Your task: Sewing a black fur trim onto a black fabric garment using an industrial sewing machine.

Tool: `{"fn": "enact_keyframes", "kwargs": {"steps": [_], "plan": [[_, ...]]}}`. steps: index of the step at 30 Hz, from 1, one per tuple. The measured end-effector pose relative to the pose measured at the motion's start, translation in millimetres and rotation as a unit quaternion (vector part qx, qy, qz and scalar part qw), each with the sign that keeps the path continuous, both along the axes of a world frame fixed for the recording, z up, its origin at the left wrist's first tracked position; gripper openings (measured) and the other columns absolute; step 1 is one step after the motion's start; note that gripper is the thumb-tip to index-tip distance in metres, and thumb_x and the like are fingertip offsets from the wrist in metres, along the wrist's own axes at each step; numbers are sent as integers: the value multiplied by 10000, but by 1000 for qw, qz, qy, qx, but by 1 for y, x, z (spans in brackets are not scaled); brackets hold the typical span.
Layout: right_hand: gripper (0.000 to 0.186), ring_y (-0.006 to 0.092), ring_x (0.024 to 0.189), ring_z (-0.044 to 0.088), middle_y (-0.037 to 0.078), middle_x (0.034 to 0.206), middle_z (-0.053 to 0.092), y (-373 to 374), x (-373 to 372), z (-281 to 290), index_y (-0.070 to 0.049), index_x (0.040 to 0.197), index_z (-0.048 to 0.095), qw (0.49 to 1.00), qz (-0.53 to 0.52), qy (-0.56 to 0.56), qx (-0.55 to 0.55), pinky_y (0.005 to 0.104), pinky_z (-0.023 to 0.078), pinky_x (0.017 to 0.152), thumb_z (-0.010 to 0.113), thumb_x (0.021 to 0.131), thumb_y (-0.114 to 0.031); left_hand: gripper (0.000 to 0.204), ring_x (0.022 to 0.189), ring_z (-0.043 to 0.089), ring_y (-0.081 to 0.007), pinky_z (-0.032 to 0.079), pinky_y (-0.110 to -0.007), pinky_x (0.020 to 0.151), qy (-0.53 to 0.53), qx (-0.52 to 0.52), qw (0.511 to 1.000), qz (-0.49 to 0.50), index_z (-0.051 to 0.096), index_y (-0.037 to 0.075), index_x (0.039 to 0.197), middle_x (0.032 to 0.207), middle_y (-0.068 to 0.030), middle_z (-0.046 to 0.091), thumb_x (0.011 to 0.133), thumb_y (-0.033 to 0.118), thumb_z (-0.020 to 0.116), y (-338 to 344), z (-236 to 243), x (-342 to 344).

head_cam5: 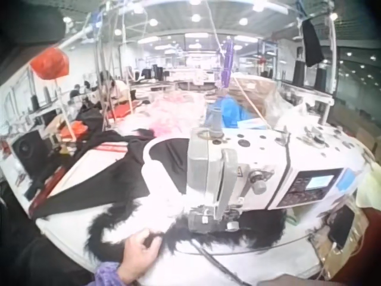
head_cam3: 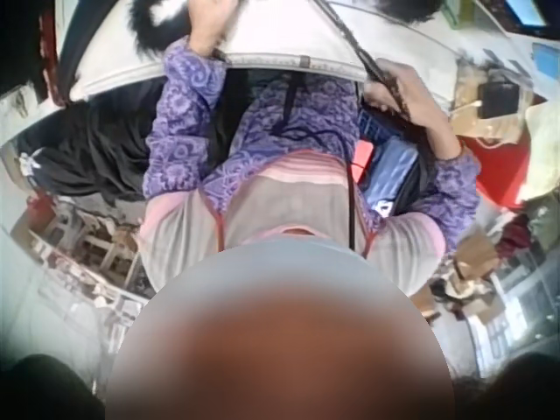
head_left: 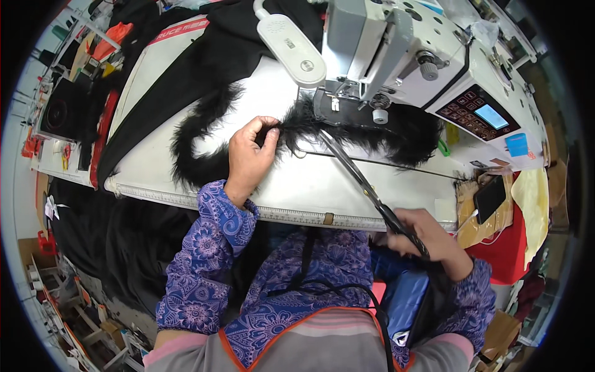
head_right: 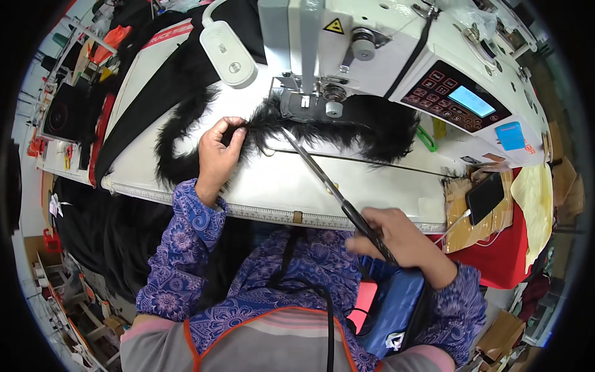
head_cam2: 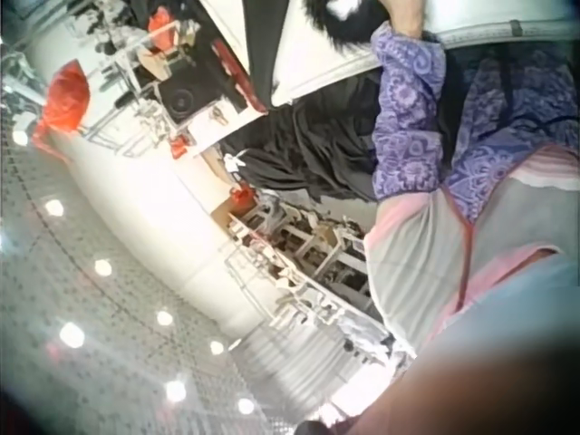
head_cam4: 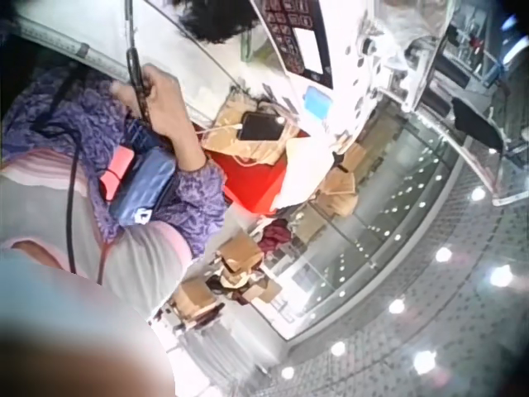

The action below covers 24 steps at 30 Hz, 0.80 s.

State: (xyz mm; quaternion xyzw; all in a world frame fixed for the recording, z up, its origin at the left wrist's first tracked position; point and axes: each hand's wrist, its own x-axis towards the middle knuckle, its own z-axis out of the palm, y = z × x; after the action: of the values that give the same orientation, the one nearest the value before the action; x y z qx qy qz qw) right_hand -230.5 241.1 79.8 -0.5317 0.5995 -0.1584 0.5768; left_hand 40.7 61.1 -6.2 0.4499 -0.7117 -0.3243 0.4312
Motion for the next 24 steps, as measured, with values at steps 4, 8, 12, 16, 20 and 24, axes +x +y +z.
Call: {"fn": "enact_keyframes", "kwargs": {"steps": [4, 8, 12, 16, 20, 24], "plan": [[462, 87, 442, 529, 20, 513, 538, -32, 12, -3, -16, 700, 573, 999, -10, 21, 37, 240, 387, 427, 727, 834, -430, 103, 801, 639, -130, 496, -261, 760, 66, 4, 998, -12, 647, -29, 939, 854, -86, 699, 846, 14, 632, -5, -4, 2], [487, 80, 430, 511, -8, 503, 498, -48, 12, -8, -35, 683, 565, 998, -40, 17, 44, 243, 383, 415, 740, 816, -469, 90, 808, 617, -101, 491, -244, 774, 124, 41, 991, -24, 650, -25, 936, 866, -48, 688, 851, -8, 628, -10, -8, 5], [464, 69, 430, 488, -10, 526, 498, -55, 11, -12, -35, 706, 574, 999, -44, 15, 22, 243, 380, 412, 749, 814, -451, 92, 836, 579, -72, 469, -221, 794, 161, 76, 983, -49, 653, 3, 944, 882, -8, 653, 858, -20, 630, -10, -6, 9], [408, 63, 453, 497, -12, 558, 510, -56, 8, -12, -40, 736, 570, 997, -65, -27, 14, 235, 383, 425, 737, 833, -399, 35, 794, 559, -58, 464, -212, 755, 166, 139, 968, -125, 640, 3, 894, 864, 6, 631, 862, -7, 649, -6, -3, 9], [382, 78, 507, 539, -7, 657, 527, -56, 3, -14, -41, 864, 558, 996, -45, -80, 9, 220, 442, 468, 685, 855, -401, 83, 751, 573, -54, 475, -213, 706, 110, 89, 983, -120, 657, 15, 852, 818, 6, 651, 828, 50, 728, -5, -1, 3], [428, 75, 538, 542, -3, 694, 531, -56, 1, -21, -40, 887, 564, 994, -40, -100, 11, 221, 451, 504, 697, 839, -444, 111, 720, 579, -50, 481, -216, 685, 77, 62, 991, -92, 678, 21, 821, 779, 11, 662, 804, 89, 764, -4, 0, 1]]}}
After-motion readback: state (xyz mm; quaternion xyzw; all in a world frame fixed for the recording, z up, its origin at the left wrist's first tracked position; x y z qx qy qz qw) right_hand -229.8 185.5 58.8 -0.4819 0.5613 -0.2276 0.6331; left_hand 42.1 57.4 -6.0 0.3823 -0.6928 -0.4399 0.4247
